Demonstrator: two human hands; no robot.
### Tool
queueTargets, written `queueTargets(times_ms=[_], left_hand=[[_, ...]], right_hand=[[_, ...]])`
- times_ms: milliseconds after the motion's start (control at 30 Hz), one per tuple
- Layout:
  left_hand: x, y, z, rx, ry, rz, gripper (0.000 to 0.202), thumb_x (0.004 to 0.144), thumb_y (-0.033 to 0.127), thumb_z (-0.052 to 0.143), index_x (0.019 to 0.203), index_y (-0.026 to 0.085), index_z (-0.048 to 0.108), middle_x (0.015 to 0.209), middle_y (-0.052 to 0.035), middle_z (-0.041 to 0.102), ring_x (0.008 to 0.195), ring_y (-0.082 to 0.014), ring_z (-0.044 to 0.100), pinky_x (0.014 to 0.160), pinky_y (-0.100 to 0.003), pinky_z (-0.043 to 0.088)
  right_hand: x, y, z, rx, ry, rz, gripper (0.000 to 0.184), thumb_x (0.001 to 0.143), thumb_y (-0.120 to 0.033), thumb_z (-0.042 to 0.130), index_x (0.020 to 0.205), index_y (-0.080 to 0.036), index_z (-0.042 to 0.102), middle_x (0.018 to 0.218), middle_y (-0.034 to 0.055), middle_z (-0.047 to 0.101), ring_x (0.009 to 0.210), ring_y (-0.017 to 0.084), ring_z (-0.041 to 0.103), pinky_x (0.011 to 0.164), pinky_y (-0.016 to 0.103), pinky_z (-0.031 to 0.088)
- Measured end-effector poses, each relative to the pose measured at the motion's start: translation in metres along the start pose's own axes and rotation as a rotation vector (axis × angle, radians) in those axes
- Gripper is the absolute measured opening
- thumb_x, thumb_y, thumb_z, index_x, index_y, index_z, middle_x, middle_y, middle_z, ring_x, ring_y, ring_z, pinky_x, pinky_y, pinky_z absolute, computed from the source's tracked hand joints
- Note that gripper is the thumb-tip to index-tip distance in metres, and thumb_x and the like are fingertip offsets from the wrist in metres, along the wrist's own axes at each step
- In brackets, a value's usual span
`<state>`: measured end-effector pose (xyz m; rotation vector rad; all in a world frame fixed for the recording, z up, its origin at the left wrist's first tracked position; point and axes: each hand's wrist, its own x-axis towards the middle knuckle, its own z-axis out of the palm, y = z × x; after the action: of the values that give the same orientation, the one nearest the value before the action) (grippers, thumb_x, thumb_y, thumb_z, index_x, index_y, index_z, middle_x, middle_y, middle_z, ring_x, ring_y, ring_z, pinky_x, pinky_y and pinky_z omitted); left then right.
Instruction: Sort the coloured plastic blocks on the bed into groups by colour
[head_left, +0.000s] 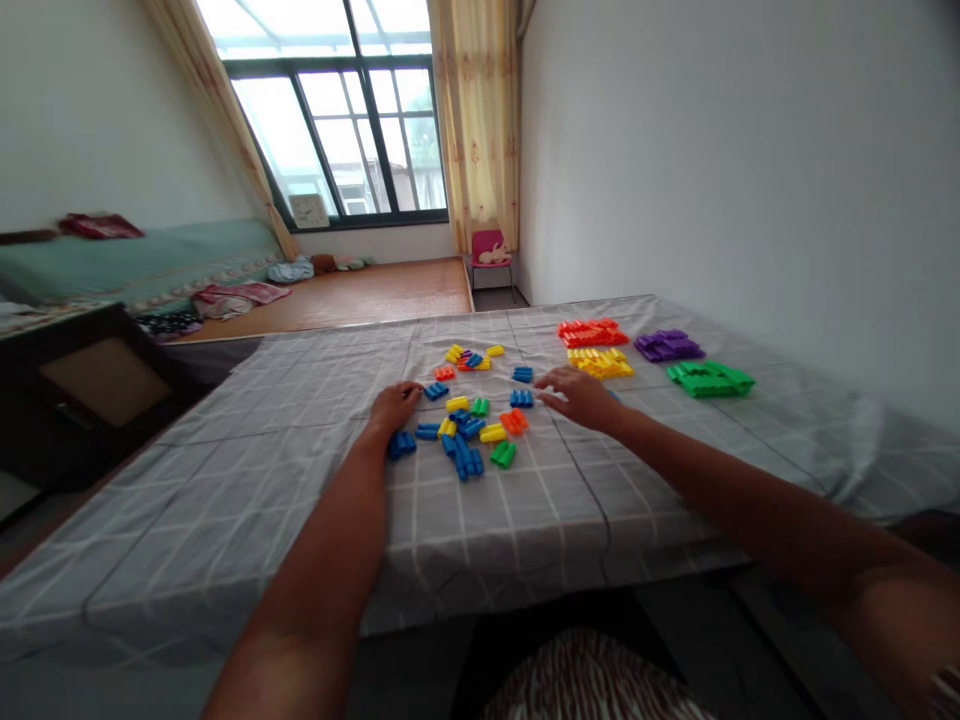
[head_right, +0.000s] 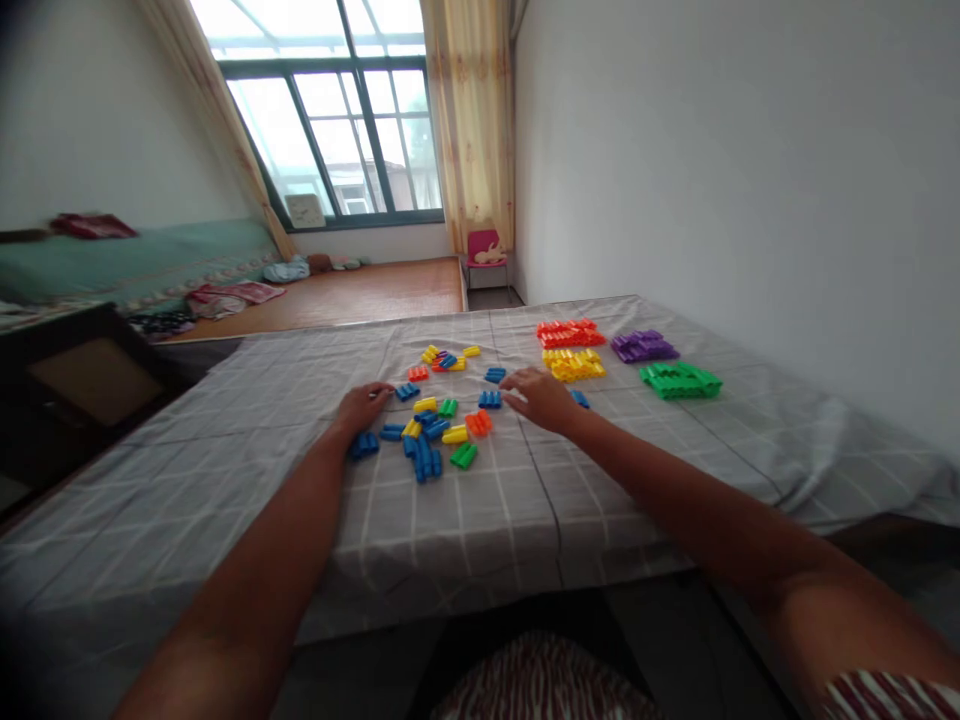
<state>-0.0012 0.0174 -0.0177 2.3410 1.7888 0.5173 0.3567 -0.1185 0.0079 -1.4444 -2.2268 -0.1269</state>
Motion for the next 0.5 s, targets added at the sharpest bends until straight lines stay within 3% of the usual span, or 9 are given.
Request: queueTargets(times_ms=[67,167,333,500], left_hand=[[-0.001,0.000,0.000,-0.006,0.004,0.016,0.036,0.092,0.032,0.045,0.114,0.021,0.071,0.117,-0.0057,0.071,0.106,-0.0207,0.064,0.090,-0.026,0.047],[-0.003,0.000,0.000,-0.014,0.011,0.030,0.035,0.092,0.030,0.046,0.113,0.020,0.072,0.116,-0.0063,0.071,0.106,-0.0209,0.064,0.091,-0.027,0.047],[-0.001,-0.002,0.000,-0.019,0.014,0.033,0.035,0.092,0.030,0.046,0.113,0.021,0.072,0.116,-0.0063,0.072,0.106,-0.0205,0.065,0.092,-0.026,0.046],[0.002,-0.005,0.000,0.002,0.001,0.034,0.036,0.092,0.034,0.044,0.113,0.022,0.071,0.119,-0.0052,0.071,0.106,-0.0210,0.065,0.091,-0.027,0.047]], right_hand=[[0.027,-0.035,0.019,-0.015,-0.096,-0.078,0.027,0.092,-0.034,0.057,0.110,-0.018,0.069,0.110,0.0106,0.071,0.103,0.023,0.061,0.091,0.036,0.045],[0.060,-0.062,0.042,-0.042,-0.210,-0.072,0.030,0.090,-0.032,0.060,0.116,-0.019,0.069,0.115,0.0111,0.070,0.108,0.025,0.061,0.091,0.035,0.045],[0.090,-0.060,0.062,0.035,-0.408,-0.021,0.030,0.089,-0.031,0.060,0.115,-0.019,0.070,0.103,0.0083,0.074,0.092,0.020,0.067,0.076,0.025,0.047],[0.089,-0.056,0.052,0.142,-0.430,0.037,0.034,0.080,-0.032,0.069,0.111,-0.020,0.072,0.096,0.0046,0.074,0.082,0.018,0.067,0.068,0.022,0.046]])
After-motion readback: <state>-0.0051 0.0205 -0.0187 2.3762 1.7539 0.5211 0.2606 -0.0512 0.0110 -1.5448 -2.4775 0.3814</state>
